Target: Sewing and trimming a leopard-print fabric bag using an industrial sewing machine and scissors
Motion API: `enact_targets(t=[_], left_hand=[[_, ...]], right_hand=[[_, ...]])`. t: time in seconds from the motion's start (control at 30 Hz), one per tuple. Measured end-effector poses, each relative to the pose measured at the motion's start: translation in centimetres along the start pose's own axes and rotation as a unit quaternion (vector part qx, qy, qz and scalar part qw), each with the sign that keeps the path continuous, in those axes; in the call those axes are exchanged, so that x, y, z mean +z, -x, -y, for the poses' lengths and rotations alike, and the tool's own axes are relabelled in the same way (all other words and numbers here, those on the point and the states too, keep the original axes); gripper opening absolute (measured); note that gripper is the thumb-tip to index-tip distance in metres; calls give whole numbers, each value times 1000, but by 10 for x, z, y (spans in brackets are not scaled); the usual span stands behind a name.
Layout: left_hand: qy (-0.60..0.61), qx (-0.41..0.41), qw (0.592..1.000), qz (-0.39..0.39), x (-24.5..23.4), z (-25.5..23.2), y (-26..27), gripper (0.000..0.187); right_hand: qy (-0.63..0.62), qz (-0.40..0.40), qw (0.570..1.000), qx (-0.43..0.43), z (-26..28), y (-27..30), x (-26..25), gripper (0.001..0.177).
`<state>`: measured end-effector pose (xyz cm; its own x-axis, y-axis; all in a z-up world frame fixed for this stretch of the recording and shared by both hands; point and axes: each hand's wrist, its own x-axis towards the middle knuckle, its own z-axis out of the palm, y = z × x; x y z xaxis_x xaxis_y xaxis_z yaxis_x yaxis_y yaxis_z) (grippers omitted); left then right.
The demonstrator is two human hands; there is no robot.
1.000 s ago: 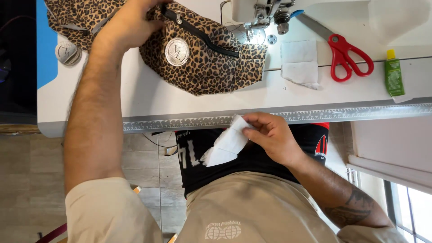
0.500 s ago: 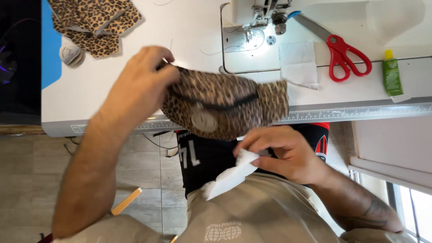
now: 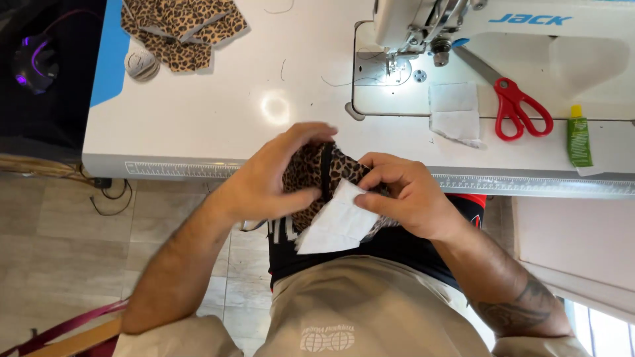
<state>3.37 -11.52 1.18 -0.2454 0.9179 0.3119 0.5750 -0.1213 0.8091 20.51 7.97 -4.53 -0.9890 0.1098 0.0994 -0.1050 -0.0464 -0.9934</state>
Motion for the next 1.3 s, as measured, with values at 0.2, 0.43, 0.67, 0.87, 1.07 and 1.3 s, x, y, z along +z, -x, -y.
enact_targets(t=[0.2,0.43,0.67,0.87,1.07,1.3], left_hand=[[-29,-174,984,-7,15,-2,-19,47],[-270,-30,958,-94,53,21,-5,50],[-178,-69,976,-106,56,19,-3,45],[-15,-31,997,-71,33,1,5,4],[-179,-74,977,-88,38,10,29,58],[-73,-102,981,-149,35,11,33,41]], right_hand=[[60,-77,994,-47,-15,11,-1,15],[71,-107,989,-69,-15,22,7,16],[25,-177,982,-60,-32,17,16,15],[12,-268,962,-49,-41,15,25,18],[14,-313,948,-62,-48,14,28,15],[-1,-244,969,-44,-44,21,22,16]])
